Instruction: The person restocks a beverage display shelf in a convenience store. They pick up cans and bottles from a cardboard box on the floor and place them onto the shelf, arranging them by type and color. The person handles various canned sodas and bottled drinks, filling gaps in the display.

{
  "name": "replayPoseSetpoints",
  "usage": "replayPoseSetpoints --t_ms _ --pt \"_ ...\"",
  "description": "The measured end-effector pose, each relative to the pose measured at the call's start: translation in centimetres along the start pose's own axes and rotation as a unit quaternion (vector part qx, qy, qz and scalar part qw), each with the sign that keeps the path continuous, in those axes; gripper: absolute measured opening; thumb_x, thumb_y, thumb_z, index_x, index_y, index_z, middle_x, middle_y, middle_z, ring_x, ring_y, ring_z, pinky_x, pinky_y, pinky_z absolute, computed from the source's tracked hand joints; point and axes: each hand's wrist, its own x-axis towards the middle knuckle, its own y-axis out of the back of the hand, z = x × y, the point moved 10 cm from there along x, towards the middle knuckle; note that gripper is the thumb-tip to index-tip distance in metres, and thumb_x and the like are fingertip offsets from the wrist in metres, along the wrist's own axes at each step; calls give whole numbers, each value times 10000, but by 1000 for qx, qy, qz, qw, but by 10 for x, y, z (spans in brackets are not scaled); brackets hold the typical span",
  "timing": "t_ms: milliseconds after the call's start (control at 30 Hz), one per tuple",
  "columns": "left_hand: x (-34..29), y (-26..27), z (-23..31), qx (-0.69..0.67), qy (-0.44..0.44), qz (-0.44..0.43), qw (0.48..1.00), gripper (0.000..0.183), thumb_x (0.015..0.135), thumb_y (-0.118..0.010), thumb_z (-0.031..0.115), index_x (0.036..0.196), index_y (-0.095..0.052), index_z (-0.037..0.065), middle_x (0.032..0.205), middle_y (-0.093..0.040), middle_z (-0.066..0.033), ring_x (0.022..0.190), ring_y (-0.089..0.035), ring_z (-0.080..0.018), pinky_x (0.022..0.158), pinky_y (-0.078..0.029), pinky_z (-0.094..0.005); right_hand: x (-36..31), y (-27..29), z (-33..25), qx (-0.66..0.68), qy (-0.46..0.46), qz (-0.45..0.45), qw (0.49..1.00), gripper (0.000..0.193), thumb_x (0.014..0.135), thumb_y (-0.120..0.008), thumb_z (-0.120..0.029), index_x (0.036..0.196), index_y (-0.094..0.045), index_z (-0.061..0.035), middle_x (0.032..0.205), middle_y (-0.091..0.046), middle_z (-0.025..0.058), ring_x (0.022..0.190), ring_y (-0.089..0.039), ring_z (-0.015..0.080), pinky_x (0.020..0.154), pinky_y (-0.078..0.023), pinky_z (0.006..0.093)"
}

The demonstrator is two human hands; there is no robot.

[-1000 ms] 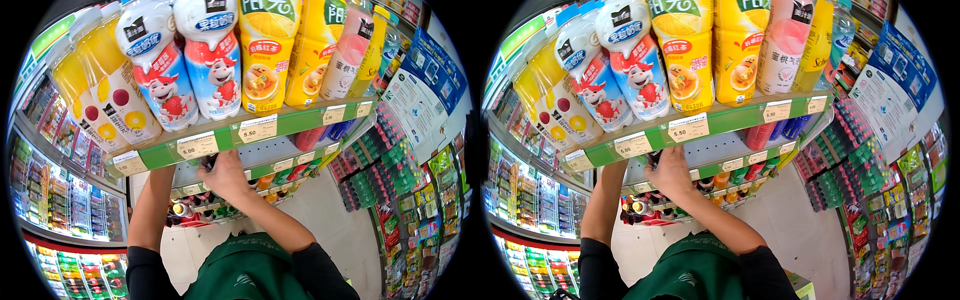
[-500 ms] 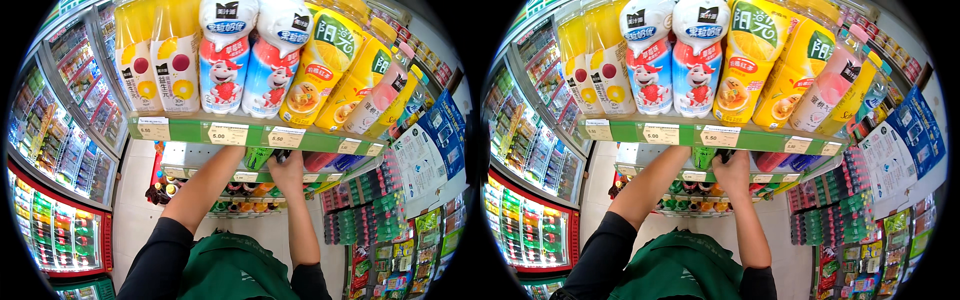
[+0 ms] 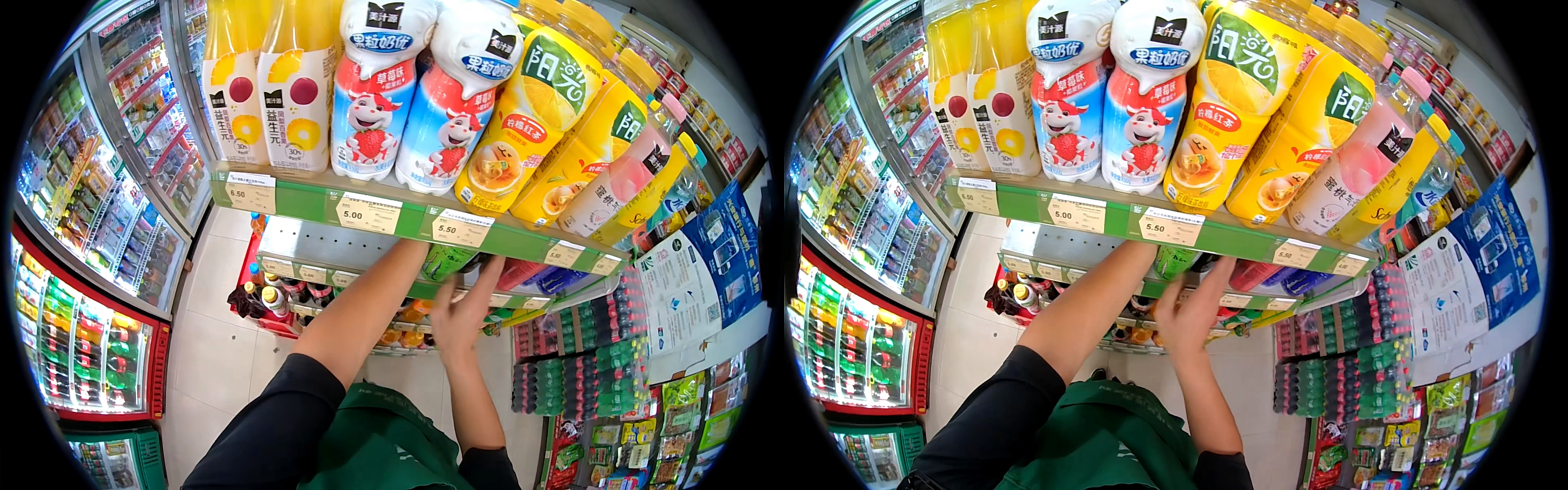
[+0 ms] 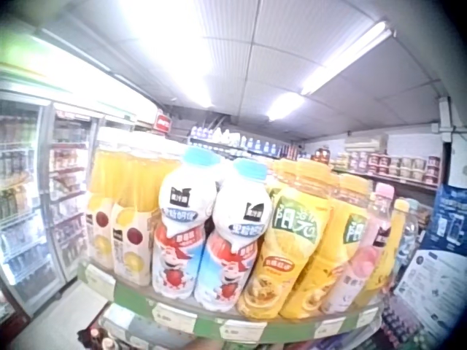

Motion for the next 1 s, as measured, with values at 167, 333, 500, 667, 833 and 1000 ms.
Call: replayPoseSetpoints --t_ms 167,333,500,667,833,1000 --pt "0 -6 -8 -2 9 -16 1000 511 1075 -500 443 1408 -578 63 1375 -625 -101 1242 -595 -269 1111 -469 -442 -19 -6 -4 -67 14 -14 998 848 927 -755 -94 1601 -272 87 1660 -230 368 1508 -332 524 1198 -360 507" --pt "2 -5 -9 1 35 -40 999 519 1078 -490 452 1407 -577 61 1366 -629 -103 1236 -598 -272 1110 -469 -445 -15 -4 0 -112 15 22 993 804 903 -787 -105 1580 -369 15 1636 -288 348 1456 -406 539 1136 -450 515" --pt "-1 -12 -15 3 80 -70 994 526 1081 -480 460 1407 -576 59 1358 -634 -105 1230 -601 -275 1109 -469 -448 -17 -6 -1 -144 -20 73 987 709 912 -746 -78 1535 -428 40 1584 -374 351 1415 -448 551 1148 -443 539" --pt "-10 -8 -21 -17 104 -86 991 534 1084 -470 469 1406 -576 57 1349 -638 -107 1224 -604 -278 1108 -469 -451 -39 10 -7 -122 -79 126 981 659 889 -692 -23 1499 -454 60 1528 -432 347 1402 -468 529 1172 -430 528" --pt "-110 -6 64 198 -187 -93 958 499 1097 -417 288 1474 -506 -26 1500 -533 -195 1367 -517 -284 1202 -360 -430 -116 6 -25 -215 -113 111 964 694 852 -692 -31 1498 -452 49 1573 -392 324 1478 -398 496 1228 -367 530" --pt "-298 1 9 307 -234 -428 817 495 1069 -506 229 1443 -513 -94 1486 -545 -212 1364 -532 -335 1184 -381 -432 -223 73 -61 -277 -270 115 915 590 939 -666 -64 1492 -471 5 1598 -386 284 1488 -397 472 1195 -404 526"
